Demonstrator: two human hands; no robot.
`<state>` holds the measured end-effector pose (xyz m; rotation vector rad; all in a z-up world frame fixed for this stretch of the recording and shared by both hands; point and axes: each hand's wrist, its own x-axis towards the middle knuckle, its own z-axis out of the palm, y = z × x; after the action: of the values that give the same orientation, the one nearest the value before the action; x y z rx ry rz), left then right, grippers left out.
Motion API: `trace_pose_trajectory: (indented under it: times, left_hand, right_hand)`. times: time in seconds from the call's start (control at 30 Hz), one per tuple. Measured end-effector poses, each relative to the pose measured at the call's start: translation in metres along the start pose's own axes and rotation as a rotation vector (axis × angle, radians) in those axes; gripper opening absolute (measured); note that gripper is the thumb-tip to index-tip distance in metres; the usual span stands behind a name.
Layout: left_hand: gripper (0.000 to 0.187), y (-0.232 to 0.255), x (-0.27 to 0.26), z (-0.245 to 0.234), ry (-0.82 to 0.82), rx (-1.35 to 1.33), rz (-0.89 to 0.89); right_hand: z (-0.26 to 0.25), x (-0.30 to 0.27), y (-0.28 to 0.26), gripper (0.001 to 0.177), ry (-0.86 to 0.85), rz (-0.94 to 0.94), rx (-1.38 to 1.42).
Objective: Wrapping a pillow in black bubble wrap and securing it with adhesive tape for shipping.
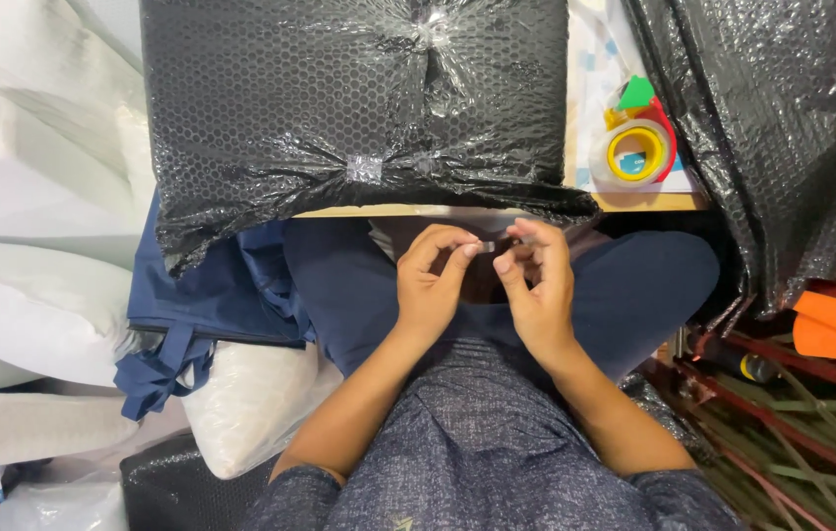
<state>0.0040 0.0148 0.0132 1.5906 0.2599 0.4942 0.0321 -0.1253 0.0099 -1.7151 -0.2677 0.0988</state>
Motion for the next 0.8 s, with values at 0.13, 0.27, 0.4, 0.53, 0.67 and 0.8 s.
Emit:
trace_pose_trajectory:
  times: [0.13,0.27,0.4,0.53,0.67,0.8]
  left_hand:
    - [0.008,-0.003,-0.003,0.004,-0.012,-0.039,-0.048]
    - [0.024,-0.002,-0.007,0.013,-0.041,-0.130,-0.137]
    - [0.029,-0.005,-0.008,0.011,-0.082,-0.119,-0.121]
    - [0.032,-0.017,-0.010,0.009,-0.101,-0.126,-0.103]
    - [0.058,-0.012,-0.011,0.012,-0.150,-0.180,-0.107]
    - [0.053,-0.003,0.002,0.002,-0.128,0.087,0.056]
  right_hand:
    - [-0.004,0.003,0.004,0.032,-0.060,0.042,0.078]
    - [0.000,0.004,-0.005,0.025,-0.019,0.103,0.106]
    - [0.002,0.007,-0.006,0.018,0.011,0.040,0.070]
    - [-0.002,0.007,-0.008,0.008,0.039,-0.045,-0.065]
    - [-0.005,0.003,0.004,0.005,0.138,-0.094,-0.022]
    - [-0.025,0.008,0.027,0.008,0.227,-0.221,0.096]
